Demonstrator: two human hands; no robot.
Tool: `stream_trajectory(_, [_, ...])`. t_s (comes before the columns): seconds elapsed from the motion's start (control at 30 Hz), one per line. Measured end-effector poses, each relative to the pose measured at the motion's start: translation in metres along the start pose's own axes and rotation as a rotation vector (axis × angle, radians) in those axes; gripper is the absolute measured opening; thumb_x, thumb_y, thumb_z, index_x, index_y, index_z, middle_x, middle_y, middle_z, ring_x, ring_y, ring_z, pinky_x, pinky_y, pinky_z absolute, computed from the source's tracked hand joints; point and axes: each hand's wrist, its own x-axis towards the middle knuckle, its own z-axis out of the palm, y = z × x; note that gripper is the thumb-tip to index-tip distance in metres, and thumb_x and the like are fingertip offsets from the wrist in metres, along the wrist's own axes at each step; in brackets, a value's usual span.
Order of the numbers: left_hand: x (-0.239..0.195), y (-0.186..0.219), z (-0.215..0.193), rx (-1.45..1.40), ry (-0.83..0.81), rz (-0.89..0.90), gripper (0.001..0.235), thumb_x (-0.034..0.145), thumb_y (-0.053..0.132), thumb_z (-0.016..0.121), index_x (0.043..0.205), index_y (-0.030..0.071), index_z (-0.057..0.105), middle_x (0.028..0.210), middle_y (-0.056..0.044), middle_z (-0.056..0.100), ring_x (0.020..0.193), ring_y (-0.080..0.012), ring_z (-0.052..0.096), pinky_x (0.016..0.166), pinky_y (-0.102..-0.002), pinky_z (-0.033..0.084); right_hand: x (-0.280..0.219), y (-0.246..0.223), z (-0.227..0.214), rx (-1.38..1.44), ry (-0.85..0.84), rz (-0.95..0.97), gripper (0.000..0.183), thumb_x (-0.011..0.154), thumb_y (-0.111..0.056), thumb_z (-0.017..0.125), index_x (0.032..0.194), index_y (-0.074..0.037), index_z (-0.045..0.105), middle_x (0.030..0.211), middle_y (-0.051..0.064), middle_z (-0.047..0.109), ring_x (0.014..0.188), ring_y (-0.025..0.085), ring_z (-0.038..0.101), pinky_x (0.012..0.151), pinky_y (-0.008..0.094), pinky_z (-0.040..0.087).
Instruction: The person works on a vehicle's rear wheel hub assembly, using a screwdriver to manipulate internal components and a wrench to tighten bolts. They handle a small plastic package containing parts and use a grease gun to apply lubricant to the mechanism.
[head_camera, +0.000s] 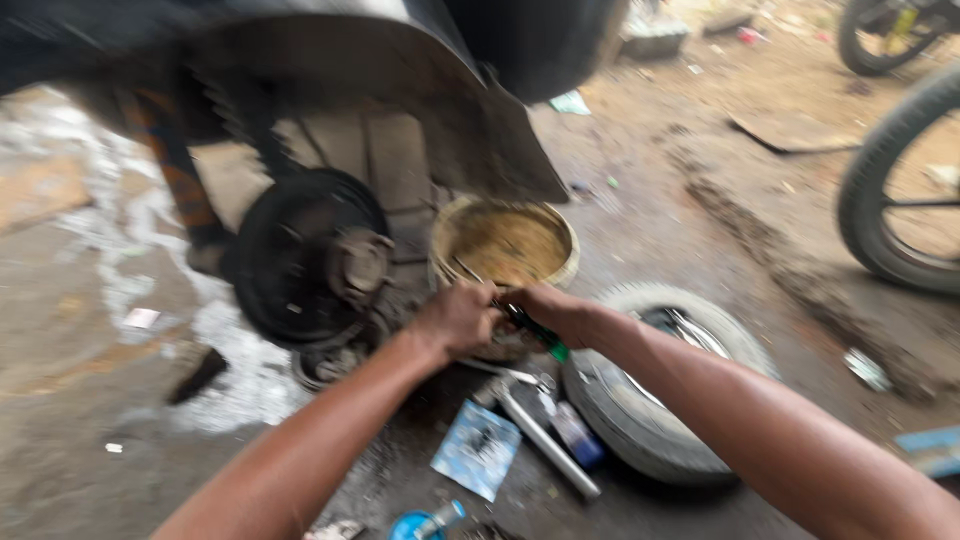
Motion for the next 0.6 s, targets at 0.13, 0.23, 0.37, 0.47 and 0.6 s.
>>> stream_trajectory(0.13, [0.035, -0.007, 0.033, -0.200, 0.030, -0.053, 0.032, 0.079, 0.024, 0.079, 0.105, 0.006, 0.076, 0.102, -0.016, 0.078, 0.088, -0.0242, 0.075, 0.081, -0.037, 0.060, 0.010, 0.025, -0.038, -0.281, 0.116, 0.003, 0.037, 0.101, -0.047, 0.051, 0.104, -0.015, 0.071, 0.081, 0.000, 0.066, 0.055, 0.010, 0.051, 0.047, 0.029, 0.041])
stream_trajectory(0.23, [0.042, -0.014, 0.045, -0.474, 0.046, -0.265, 0.027, 0.078, 0.017, 0.076, 0.102, 0.005, 0.078, 0.092, -0.015, 0.078, 0.074, -0.0203, 0.071, 0.070, -0.036, 0.057, 0.025, 0.060, -0.084, -1.128, 0.230, -0.141, 0.040, 0.104, -0.046, 0.050, 0.113, -0.012, 0.071, 0.092, 0.011, 0.079, 0.077, 0.021, 0.071, 0.068, 0.038, 0.054])
stream_trajectory(0.37, [0.038, -0.020, 0.049, -0.971, 0.009, -0.677, 0.020, 0.086, 0.016, 0.064, 0.095, 0.000, 0.072, 0.076, -0.008, 0.066, 0.059, -0.0137, 0.061, 0.048, -0.029, 0.050, 0.012, 0.127, -0.154, -1.311, 0.353, 0.123, 0.023, 0.094, -0.026, 0.059, 0.099, -0.011, 0.076, 0.099, 0.015, 0.074, 0.090, 0.032, 0.071, 0.074, 0.045, 0.057])
stream_trajectory(0.47, [0.031, -0.026, 0.062, -1.109, -0.016, -0.791, 0.013, 0.085, 0.011, 0.056, 0.089, 0.004, 0.066, 0.067, -0.006, 0.060, 0.052, -0.0149, 0.059, 0.042, -0.026, 0.049, -0.004, 0.163, -0.187, -1.317, 0.345, 0.226, 0.019, 0.086, -0.013, 0.060, 0.095, -0.011, 0.078, 0.092, 0.012, 0.077, 0.086, 0.026, 0.075, 0.072, 0.041, 0.059])
stream_trajectory(0.6, [0.026, -0.034, 0.087, -1.056, -0.017, -0.885, 0.009, 0.088, 0.014, 0.059, 0.086, 0.005, 0.060, 0.068, 0.001, 0.050, 0.053, -0.0087, 0.047, 0.040, -0.023, 0.038, -0.020, 0.177, -0.201, -1.261, 0.392, 0.272, 0.018, 0.086, -0.016, 0.065, 0.101, -0.015, 0.075, 0.094, 0.010, 0.076, 0.088, 0.026, 0.073, 0.076, 0.041, 0.058])
